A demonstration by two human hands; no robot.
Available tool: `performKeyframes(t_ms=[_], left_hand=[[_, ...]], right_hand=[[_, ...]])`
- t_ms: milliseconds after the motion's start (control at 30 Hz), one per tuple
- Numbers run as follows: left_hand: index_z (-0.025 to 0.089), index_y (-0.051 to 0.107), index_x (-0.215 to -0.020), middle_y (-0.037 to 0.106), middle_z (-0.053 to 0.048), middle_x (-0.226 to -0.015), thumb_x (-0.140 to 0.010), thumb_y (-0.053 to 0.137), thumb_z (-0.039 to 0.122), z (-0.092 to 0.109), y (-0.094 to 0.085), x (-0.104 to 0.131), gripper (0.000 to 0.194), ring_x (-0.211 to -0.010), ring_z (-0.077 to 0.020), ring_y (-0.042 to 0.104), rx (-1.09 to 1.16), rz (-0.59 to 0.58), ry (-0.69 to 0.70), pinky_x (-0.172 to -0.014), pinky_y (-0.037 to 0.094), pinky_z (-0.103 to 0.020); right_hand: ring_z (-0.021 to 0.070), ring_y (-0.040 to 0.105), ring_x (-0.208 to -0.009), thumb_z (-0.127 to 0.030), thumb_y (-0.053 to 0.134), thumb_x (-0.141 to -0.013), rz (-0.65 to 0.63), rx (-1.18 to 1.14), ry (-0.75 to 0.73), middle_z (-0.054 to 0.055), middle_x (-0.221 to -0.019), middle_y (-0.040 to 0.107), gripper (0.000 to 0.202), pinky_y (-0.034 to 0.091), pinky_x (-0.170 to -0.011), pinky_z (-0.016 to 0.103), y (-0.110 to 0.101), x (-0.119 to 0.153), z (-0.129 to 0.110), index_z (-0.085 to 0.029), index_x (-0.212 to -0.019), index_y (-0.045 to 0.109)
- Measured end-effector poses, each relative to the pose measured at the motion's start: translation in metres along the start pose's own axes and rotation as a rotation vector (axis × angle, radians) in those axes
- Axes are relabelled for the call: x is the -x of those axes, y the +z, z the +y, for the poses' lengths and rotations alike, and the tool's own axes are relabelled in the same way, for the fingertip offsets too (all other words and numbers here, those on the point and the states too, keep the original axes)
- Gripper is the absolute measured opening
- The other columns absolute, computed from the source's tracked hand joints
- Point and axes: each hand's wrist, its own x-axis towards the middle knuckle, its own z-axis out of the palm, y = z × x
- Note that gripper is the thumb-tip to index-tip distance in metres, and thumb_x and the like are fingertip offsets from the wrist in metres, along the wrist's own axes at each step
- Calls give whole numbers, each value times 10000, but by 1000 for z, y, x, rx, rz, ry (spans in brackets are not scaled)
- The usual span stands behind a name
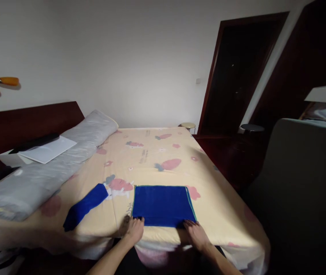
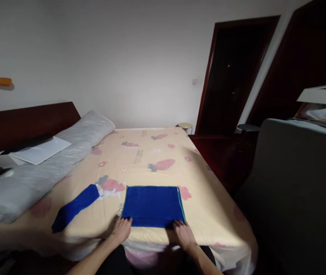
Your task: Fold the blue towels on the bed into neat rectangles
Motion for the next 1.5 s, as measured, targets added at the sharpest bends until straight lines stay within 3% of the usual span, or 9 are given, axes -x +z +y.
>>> performKeyframes(t_ms=[233, 467, 900, 1233, 1500], left_hand=[[128, 631, -1137, 673, -143, -1084, -830, 318, 29, -12, -1, -1, 450, -1079, -265, 572, -85, 130, 20, -995, 336, -452], [159, 598, -1201, 646, -122, -1151, -830, 338, 38, -13, -4, 1, 469, -1130, -263, 532, -85, 148, 25, -1010, 321, -434], [169, 546, -1291, 579, -129, -1300, -838, 344, 67, -16, 2, 1, 507, -1232, -259, 478, -65, 98, 19, -1075, 259, -443], [162, 581, -1238, 623, -119, -1216, -828, 327, 36, -16, 0, -1, 498, -1159, -254, 519, -83, 130, 23, -1038, 308, -434], [164, 599, -1211, 639, -124, -1165, -832, 338, 27, -16, 0, -1, 480, -1132, -255, 540, -87, 146, 30, -1023, 322, -435]], right_hand=[[263, 575, -1101, -39, 388, -819, 28, 102, 67, 143, -1239, 621, 432, 389, -910, 390, 3, 2, 18, -160, -1147, 643], [264, 582, -1045, -39, 393, -838, 30, 141, 105, 122, -1108, 674, 377, 368, -864, 373, -9, 4, 15, -162, -1059, 672], [264, 577, -1037, -46, 380, -837, 30, 139, 125, 130, -1109, 673, 387, 360, -848, 376, -9, 4, 15, -162, -1068, 668], [275, 567, -1050, -35, 366, -839, 55, 138, 140, 146, -1133, 660, 431, 365, -840, 374, -6, 5, 16, -156, -1163, 624], [271, 554, -1041, -50, 407, -854, 67, 122, 141, 128, -1108, 658, 358, 333, -820, 348, -6, 4, 16, -184, -1084, 647]])
